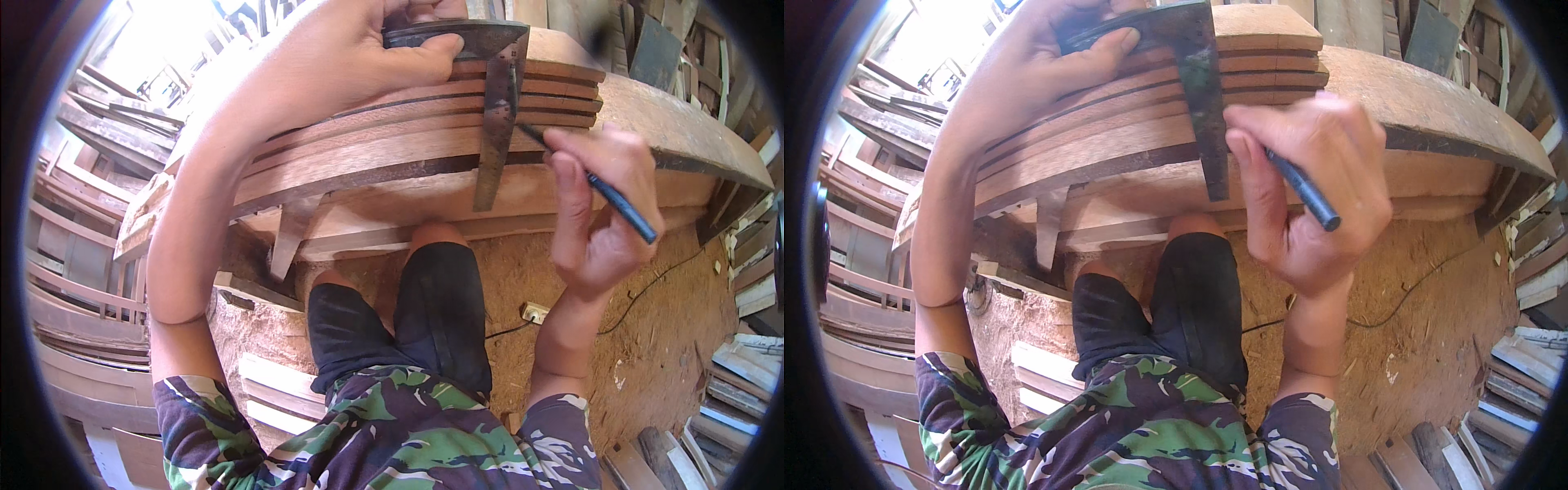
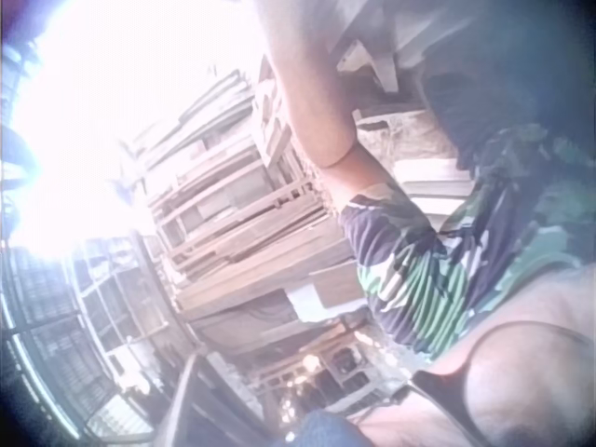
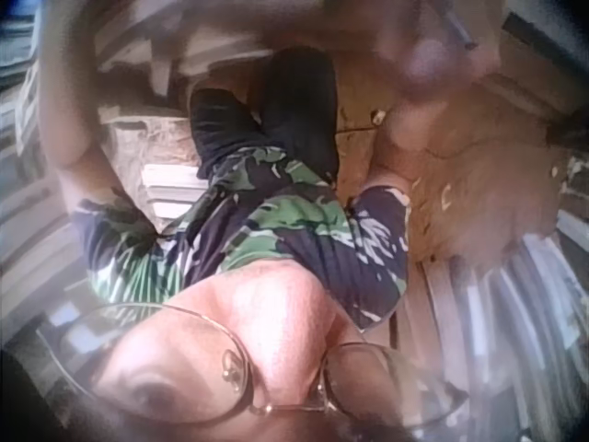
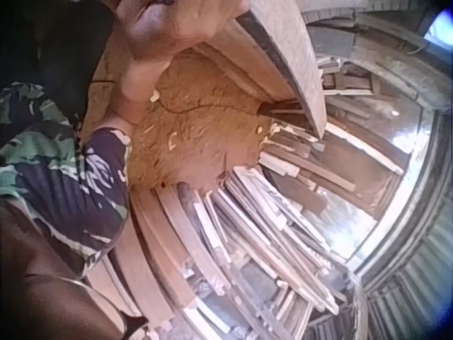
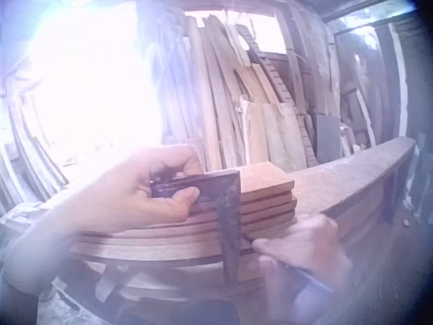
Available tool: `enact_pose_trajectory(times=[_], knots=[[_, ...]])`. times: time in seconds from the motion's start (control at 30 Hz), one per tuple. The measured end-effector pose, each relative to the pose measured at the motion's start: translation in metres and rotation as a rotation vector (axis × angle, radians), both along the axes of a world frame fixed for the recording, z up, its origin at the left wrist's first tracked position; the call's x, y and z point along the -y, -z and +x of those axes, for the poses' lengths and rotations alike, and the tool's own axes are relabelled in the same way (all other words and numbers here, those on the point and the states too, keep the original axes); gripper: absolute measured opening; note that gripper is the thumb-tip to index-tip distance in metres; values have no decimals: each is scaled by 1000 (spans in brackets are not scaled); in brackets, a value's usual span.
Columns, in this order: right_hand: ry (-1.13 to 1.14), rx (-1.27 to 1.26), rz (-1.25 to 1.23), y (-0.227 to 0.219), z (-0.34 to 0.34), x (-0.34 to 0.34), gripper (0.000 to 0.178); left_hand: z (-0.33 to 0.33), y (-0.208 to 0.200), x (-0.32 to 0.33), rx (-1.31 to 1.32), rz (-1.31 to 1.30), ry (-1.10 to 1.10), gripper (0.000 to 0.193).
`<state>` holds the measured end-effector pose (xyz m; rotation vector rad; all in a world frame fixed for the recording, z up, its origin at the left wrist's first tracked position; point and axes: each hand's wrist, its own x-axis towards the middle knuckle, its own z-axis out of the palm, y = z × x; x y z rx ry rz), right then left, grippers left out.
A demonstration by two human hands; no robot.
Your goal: The person uses a try square and a pen to mark lines on wood pieces. They align the square with the edges of the wood and draw precise lines, then pick up and move several boards to different positions on the workbench.
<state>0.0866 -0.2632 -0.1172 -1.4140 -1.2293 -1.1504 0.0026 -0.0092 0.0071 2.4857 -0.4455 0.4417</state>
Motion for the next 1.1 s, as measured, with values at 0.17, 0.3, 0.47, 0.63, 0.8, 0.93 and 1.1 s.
enact_pose_trajectory(times=[0.17, 0.3, 0.47, 0.63, 0.8, 0.93, 1.1], knots=[[-92, 66, 49, -26, 6, -11, 12, -3, 2, -4, 17, 13, 0, 16], [-110, 67, 130, -17, 4, -12, 14, -1, 0, -3, 3, 9, 35, 17], [-62, 101, 210, -1, 12, -20, 18, 1, 3, -4, 21, -9, 73, 20], [47, 46, 98, 29, -4, -15, 23, -4, 0, 1, 27, 26, 49, 20], [83, -52, 58, 61, -17, -5, 25, -12, -6, 11, 94, 129, -1, 19], [81, -97, 27, 57, -24, -3, 26, -7, 5, 4, 167, 102, -51, 26], [121, -84, 23, 61, -26, -3, 24, -3, 4, 2, 175, 199, -76, 20]])
